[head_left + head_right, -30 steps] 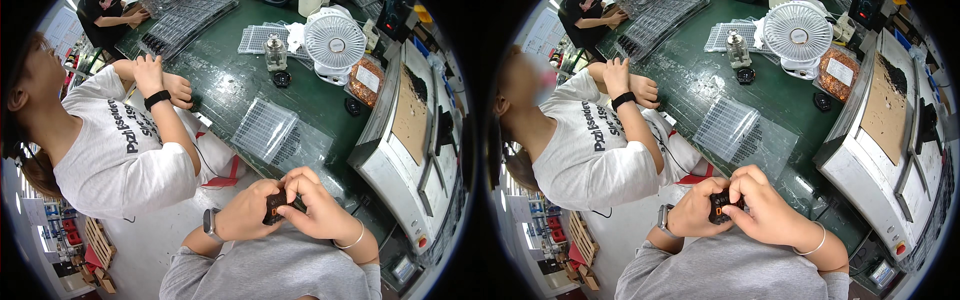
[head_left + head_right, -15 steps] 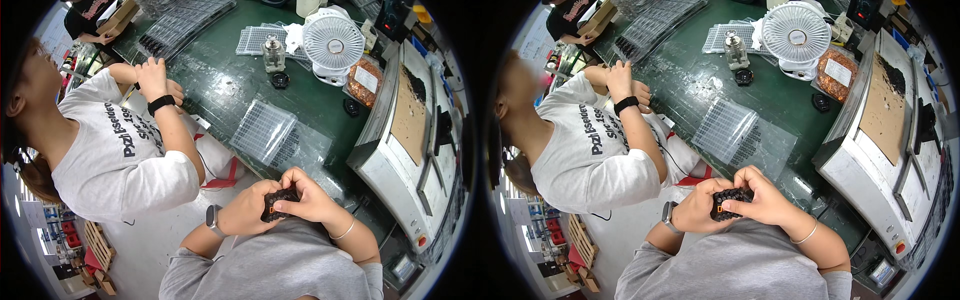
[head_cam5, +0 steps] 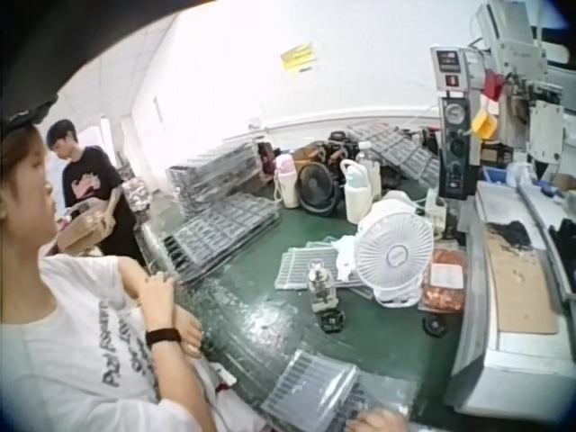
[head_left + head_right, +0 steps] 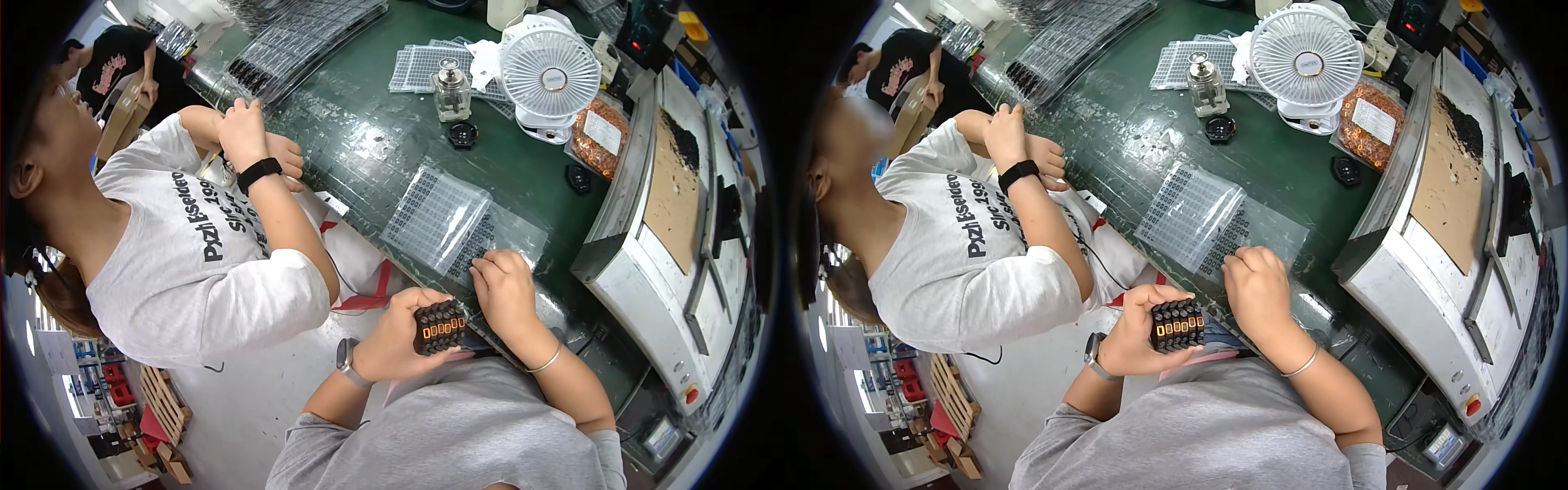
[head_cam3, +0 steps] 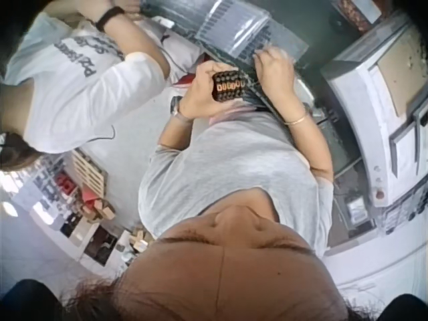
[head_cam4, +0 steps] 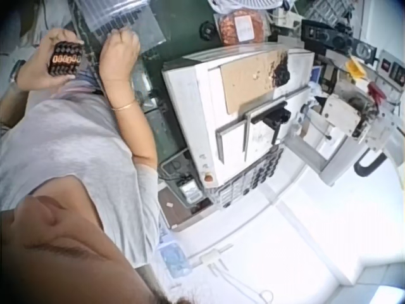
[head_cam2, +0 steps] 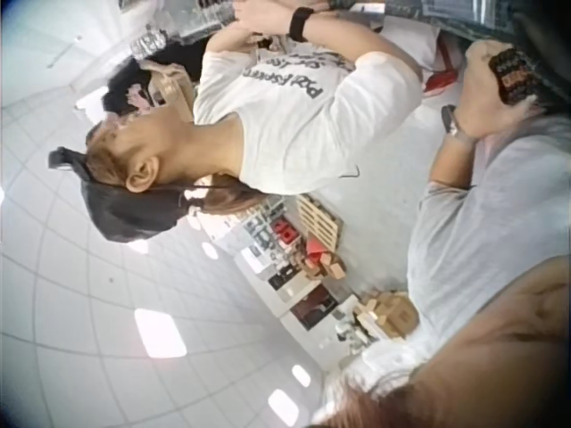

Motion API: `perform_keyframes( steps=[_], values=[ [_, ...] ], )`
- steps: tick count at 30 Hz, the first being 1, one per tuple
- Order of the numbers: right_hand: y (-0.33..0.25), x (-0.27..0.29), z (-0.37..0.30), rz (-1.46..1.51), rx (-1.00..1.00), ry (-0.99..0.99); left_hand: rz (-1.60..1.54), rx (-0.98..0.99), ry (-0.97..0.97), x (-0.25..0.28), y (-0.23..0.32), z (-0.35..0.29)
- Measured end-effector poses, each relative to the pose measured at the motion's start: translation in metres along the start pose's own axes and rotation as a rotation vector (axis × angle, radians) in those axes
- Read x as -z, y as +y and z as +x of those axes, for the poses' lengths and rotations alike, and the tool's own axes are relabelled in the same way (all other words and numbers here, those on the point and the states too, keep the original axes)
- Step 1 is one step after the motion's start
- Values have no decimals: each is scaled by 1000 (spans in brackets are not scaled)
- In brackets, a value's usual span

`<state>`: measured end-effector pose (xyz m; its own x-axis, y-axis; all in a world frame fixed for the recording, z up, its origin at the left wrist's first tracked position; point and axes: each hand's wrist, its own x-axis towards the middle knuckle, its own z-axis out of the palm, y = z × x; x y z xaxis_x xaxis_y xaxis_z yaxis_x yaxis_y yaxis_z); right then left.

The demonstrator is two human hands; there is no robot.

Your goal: Assembling and testing electronic components using a specialized machine.

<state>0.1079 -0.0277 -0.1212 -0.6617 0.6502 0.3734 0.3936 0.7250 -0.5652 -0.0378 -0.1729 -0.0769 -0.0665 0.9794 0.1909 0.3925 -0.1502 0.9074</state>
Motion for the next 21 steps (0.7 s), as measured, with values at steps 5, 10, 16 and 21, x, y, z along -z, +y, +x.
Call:
perform_keyframes(
  steps=[5, 10, 16, 21],
  values=[
    [-9, -3, 4, -27, -30, -5, -22, -12, 25, 1, -3, -2],
    [-12, -8, 9, -92, -122, -45, 7, -33, 12, 1, -3, -1],
    [-13, -16, 5, -201, -144, -108, -10, -39, 38, 2, -2, -2],
    [-11, -19, -3, -193, -33, -13, 8, -62, 48, 4, -1, -2]
  ],
)
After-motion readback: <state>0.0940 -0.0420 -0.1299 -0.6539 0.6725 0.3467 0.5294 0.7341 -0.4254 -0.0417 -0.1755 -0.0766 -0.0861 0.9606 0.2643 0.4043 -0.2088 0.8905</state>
